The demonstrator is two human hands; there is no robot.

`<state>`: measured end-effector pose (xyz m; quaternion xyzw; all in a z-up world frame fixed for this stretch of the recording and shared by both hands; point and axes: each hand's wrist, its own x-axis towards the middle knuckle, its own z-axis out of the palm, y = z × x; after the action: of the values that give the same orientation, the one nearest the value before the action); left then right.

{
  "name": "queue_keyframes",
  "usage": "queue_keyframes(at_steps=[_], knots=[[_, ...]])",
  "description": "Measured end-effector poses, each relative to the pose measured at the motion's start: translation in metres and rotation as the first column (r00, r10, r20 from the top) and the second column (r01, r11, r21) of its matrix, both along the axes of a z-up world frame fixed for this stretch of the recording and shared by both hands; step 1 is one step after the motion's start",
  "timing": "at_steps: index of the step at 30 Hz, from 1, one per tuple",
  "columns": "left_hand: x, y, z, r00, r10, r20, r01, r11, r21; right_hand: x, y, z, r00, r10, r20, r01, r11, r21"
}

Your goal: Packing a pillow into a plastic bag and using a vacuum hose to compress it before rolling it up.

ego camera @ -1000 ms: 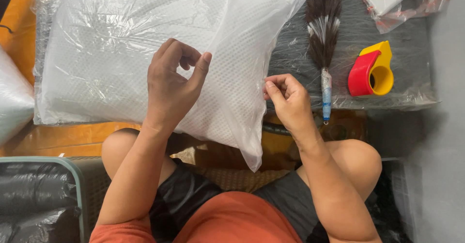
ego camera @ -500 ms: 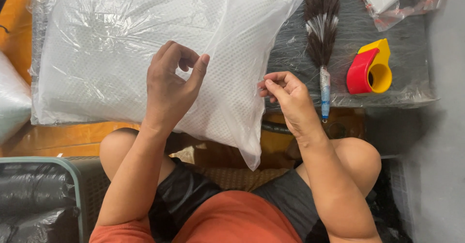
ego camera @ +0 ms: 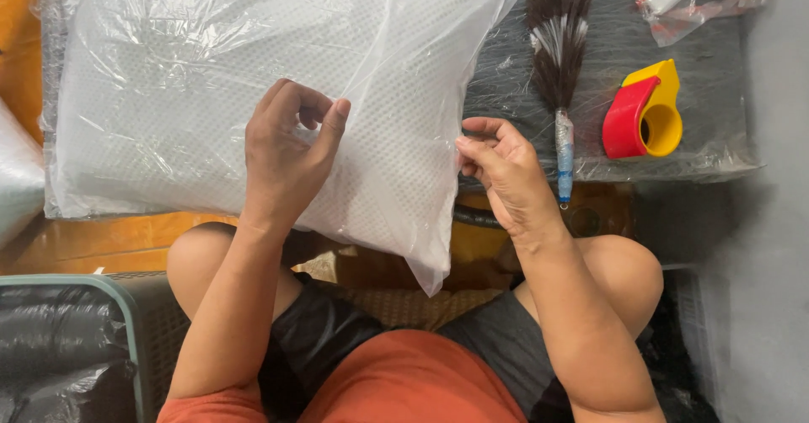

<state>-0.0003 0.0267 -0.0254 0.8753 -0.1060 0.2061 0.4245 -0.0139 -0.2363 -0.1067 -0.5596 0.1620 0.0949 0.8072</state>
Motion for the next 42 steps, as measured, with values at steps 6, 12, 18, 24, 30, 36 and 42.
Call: queue_keyframes(at_steps=[6,12,18,24,30,36,42], knots=[[-0.002,0.001,-0.002,1.000,0.003,-0.021,-0.003,1.000,-0.003,0.001,0.005,-0.004,0.999,-0.029,0.028,0.030,0.999,-0.030],[-0.003,0.002,-0.004,1.000,0.008,-0.027,-0.008,1.000,0.022,-0.001,0.010,-0.004,0.996,-0.008,0.094,0.017,0.995,-0.094],[-0.004,0.000,-0.005,0.999,0.018,-0.035,-0.017,0.999,0.042,-0.004,0.015,0.008,0.994,-0.006,0.112,0.019,0.993,-0.116],[-0.006,0.002,-0.006,1.000,0.019,-0.020,-0.017,0.998,0.067,0.002,0.017,0.000,0.994,-0.049,0.096,0.059,0.993,-0.103],[-0.006,0.004,-0.006,1.000,0.020,-0.018,-0.019,0.997,0.074,-0.003,0.013,-0.001,0.992,-0.004,0.124,0.022,0.990,-0.138],[-0.006,0.001,-0.002,1.000,0.024,0.005,-0.025,0.994,0.105,-0.009,0.005,-0.008,0.959,0.137,0.246,-0.005,0.881,-0.472],[-0.006,0.000,0.002,0.998,0.014,0.060,-0.020,0.995,0.098,-0.005,0.002,-0.032,0.997,0.017,0.080,0.027,0.854,-0.519]])
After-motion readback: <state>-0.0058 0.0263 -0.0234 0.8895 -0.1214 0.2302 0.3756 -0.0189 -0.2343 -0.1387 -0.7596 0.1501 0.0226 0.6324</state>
